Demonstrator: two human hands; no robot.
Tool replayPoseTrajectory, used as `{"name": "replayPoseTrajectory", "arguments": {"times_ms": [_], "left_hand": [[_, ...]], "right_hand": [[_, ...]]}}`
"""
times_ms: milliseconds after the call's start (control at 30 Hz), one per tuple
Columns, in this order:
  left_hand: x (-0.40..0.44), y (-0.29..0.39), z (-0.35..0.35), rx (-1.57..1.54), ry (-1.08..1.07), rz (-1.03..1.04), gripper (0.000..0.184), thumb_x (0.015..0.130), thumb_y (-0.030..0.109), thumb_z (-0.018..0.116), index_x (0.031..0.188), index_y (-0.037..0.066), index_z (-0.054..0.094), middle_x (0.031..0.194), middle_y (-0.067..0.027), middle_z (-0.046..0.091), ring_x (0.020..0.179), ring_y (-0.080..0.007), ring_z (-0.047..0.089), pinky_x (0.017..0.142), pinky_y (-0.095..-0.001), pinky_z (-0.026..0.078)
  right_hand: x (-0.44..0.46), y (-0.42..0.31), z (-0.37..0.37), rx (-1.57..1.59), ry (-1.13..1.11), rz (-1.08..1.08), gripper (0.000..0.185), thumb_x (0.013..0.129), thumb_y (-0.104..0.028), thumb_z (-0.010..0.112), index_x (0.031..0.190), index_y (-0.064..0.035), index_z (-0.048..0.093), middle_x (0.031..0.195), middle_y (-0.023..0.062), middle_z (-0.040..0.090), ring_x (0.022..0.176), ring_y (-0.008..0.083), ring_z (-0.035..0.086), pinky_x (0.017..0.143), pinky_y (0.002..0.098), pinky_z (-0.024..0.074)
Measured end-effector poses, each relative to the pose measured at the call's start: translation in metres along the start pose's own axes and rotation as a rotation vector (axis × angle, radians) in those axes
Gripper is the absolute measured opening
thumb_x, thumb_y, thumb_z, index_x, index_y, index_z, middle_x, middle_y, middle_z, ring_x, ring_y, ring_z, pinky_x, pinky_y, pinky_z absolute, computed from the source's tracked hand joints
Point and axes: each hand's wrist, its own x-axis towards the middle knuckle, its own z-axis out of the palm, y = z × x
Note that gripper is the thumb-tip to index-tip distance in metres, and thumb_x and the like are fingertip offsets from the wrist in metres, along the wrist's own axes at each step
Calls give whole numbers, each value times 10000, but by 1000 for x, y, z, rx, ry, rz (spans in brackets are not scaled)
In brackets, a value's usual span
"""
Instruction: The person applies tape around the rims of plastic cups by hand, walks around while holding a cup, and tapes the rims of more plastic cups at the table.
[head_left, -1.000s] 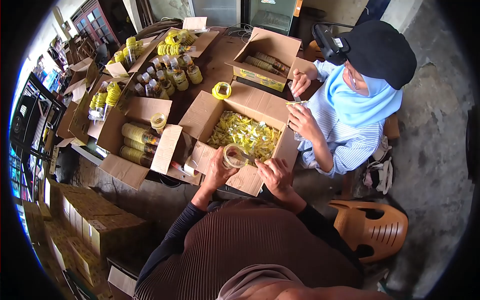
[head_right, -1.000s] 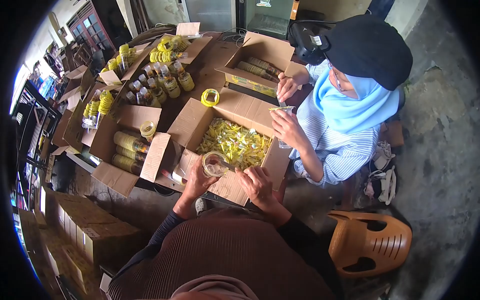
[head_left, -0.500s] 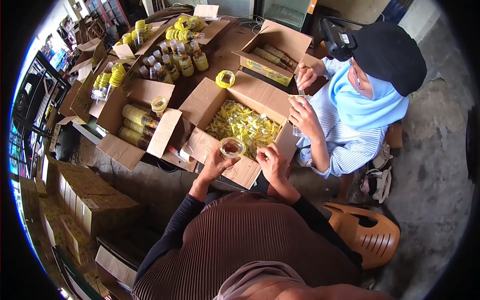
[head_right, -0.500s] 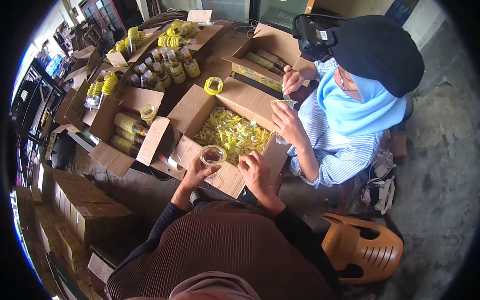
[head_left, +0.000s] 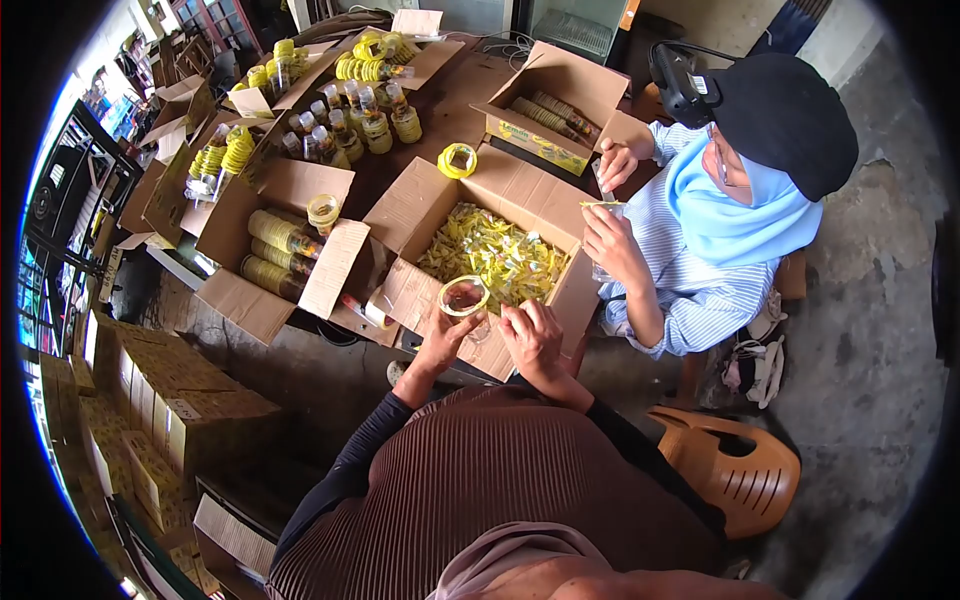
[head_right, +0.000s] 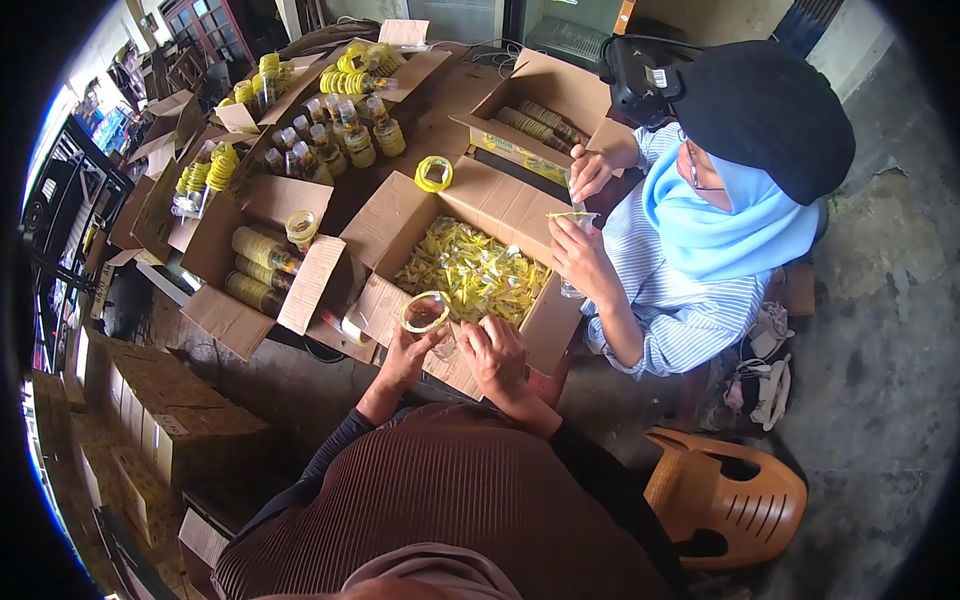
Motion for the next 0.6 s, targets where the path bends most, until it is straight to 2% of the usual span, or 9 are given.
{"name": "replayPoseTrajectory", "arguments": {"times_ms": [67,100,167,233,300,433,500,600], "left_hand": [[0,7,-2,59,-82,-53,441,823,100,731,1205,43,516,1138,-46,573,1091,-153,549,975,-321,429],[-3,9,0,39,-141,-14,449,824,95,731,1213,39,513,1143,-55,576,1107,-166,547,977,-330,435],[-1,8,-2,194,-179,10,465,828,99,732,1231,40,506,1152,-56,576,1119,-169,544,976,-332,439],[2,13,-7,124,-157,-17,473,829,97,732,1239,39,502,1157,-56,575,1124,-169,541,980,-333,437],[5,17,-16,55,-134,-48,482,830,96,732,1247,37,497,1162,-56,575,1129,-170,539,985,-333,434],[10,25,-36,138,-148,-49,493,834,84,725,1262,32,486,1194,-60,561,1137,-159,540,970,-313,450],[10,32,-40,133,-219,-74,497,834,83,724,1266,29,483,1206,-61,559,1134,-152,541,953,-310,465],[10,39,-42,98,-281,-124,509,829,80,726,1271,23,481,1204,-62,564,1135,-151,538,939,-318,478]], "right_hand": [[2,3,8,-9,0,15,184,697,-52,732,831,-74,607,765,68,504,716,266,573,632,388,479],[4,5,12,-23,-42,53,180,701,-55,734,822,-73,602,768,74,508,717,274,575,632,390,478],[6,7,17,7,-102,165,155,726,-67,734,806,-72,602,761,82,523,698,288,581,617,397,471],[6,8,24,93,-26,278,141,733,-60,733,807,-75,614,740,74,530,677,280,583,605,397,464],[11,0,19,78,18,278,144,727,-46,734,818,-78,627,724,61,530,665,261,583,594,387,461],[10,-18,14,74,76,198,149,722,-44,737,797,-86,614,718,52,514,662,244,570,601,370,464],[8,-24,20,49,31,164,151,721,-49,738,787,-88,608,725,53,518,666,245,571,608,371,466],[15,-24,30,48,-8,236,139,734,-49,733,788,-78,608,736,67,527,669,254,575,611,374,469]]}}
